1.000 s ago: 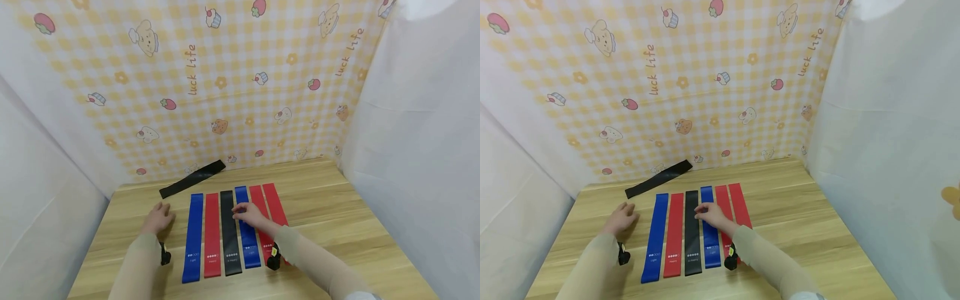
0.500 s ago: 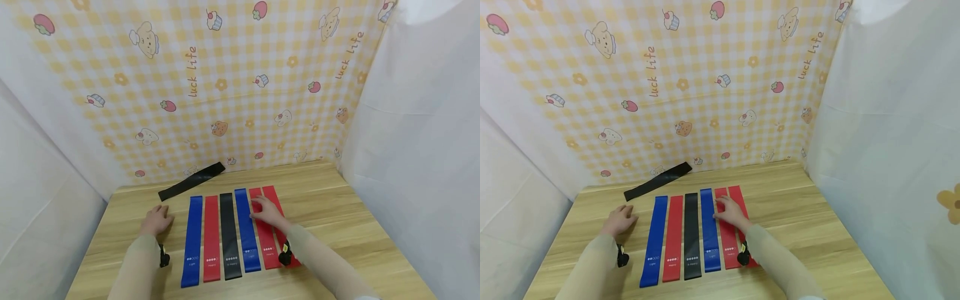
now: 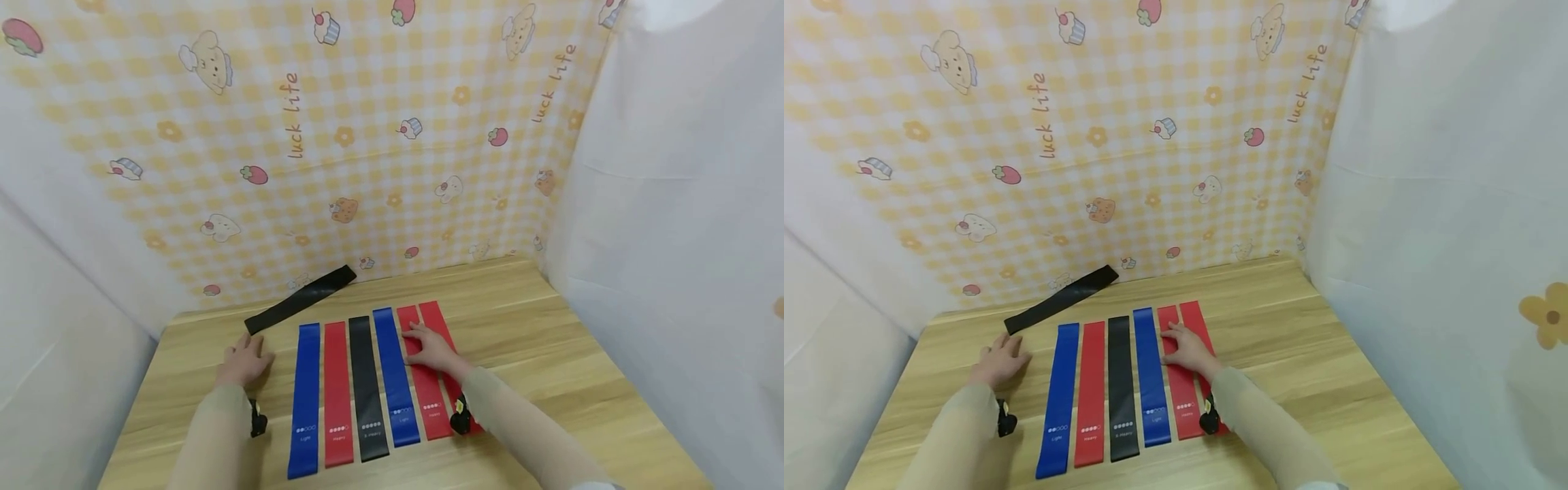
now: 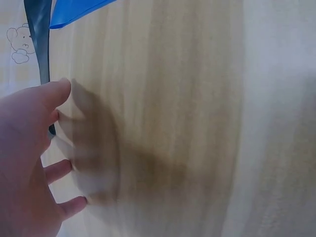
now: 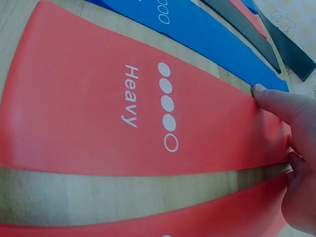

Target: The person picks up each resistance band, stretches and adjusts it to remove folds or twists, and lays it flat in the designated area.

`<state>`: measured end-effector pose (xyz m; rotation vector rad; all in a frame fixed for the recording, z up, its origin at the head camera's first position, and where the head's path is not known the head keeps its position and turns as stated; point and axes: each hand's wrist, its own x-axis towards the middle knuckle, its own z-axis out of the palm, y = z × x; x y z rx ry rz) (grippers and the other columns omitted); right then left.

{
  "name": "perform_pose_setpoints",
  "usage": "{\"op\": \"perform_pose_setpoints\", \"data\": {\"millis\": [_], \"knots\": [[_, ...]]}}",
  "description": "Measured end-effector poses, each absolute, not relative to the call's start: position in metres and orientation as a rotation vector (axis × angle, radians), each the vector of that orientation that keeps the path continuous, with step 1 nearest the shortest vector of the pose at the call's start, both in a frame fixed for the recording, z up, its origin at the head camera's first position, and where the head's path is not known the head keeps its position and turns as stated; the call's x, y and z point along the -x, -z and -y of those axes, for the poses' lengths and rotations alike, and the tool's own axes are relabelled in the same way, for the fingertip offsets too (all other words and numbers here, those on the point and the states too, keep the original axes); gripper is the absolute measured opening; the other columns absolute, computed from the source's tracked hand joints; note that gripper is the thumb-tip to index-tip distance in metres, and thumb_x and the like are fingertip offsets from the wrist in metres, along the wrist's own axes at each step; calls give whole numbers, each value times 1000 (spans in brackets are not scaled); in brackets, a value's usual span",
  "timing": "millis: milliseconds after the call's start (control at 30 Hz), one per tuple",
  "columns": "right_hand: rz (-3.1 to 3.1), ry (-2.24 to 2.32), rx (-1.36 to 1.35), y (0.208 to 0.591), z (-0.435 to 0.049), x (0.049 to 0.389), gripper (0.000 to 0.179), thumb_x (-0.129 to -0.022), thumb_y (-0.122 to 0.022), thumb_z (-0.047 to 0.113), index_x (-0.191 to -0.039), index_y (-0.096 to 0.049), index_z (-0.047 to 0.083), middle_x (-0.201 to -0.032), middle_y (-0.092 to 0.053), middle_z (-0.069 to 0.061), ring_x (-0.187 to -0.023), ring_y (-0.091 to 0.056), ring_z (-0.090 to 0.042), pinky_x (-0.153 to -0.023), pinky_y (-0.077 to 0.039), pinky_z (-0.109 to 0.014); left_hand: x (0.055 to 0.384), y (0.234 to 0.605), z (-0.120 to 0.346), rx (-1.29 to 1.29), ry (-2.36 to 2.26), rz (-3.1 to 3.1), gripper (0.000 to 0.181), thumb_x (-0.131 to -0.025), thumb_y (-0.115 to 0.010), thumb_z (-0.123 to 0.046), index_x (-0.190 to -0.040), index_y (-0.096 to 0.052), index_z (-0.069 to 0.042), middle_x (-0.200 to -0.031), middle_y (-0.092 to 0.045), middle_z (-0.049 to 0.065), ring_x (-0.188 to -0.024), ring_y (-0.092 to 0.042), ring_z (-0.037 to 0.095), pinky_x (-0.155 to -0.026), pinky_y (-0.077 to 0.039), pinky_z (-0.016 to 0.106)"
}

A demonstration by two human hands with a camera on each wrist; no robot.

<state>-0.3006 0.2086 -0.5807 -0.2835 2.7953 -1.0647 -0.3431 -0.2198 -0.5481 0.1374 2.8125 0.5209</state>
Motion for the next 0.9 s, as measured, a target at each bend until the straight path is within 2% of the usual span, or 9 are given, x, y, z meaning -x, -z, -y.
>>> {"op": "perform_pose_setpoints", "data": {"millis": [267, 400, 633, 767, 900], "knots": [[-2803, 1012, 310, 579, -208, 302, 61, -81, -79, 25, -136, -56, 13, -153, -35, -11, -141, -27, -35, -106, -35, -50, 351, 545, 221, -109, -464, -2794, 72, -100, -38, -48, -149, -23, 2, -154, -2, 31, -129, -13, 62, -91, -23, 78], [-2804, 989, 341, 580, -209, 303, 60, -81, -79, 24, -135, -57, 11, -153, -35, -12, -140, -28, -36, -106, -35, -51, 356, 546, 220, -114, -434, -2781, 75, -100, -34, -51, -149, -22, 4, -155, -2, 30, -129, -12, 62, -91, -24, 77], [-2804, 968, 358, 580, -204, 304, 59, -83, -78, 26, -136, -56, 13, -153, -35, -11, -141, -28, -35, -107, -34, -49, 358, 548, 227, -117, -417, -2749, 82, -100, -26, -55, -148, -16, 10, -155, -5, 30, -130, -4, 64, -95, -19, 77], [-2803, 981, 357, 580, -205, 305, 58, -83, -77, 26, -136, -56, 13, -153, -35, -12, -141, -27, -36, -107, -34, -49, 361, 549, 226, -188, -451, -2794, 80, -102, -25, -52, -146, -19, 15, -152, -9, 35, -131, -8, 62, -101, -17, 72], [-2815, 969, 325, 581, -208, 305, 59, -82, -78, 26, -136, -56, 14, -153, -35, -11, -141, -28, -35, -107, -34, -49, 362, 549, 218, -331, -580, -2870, 70, -106, -27, -39, -139, -27, 22, -146, -19, 41, -131, -17, 60, -106, -18, 65]]}}
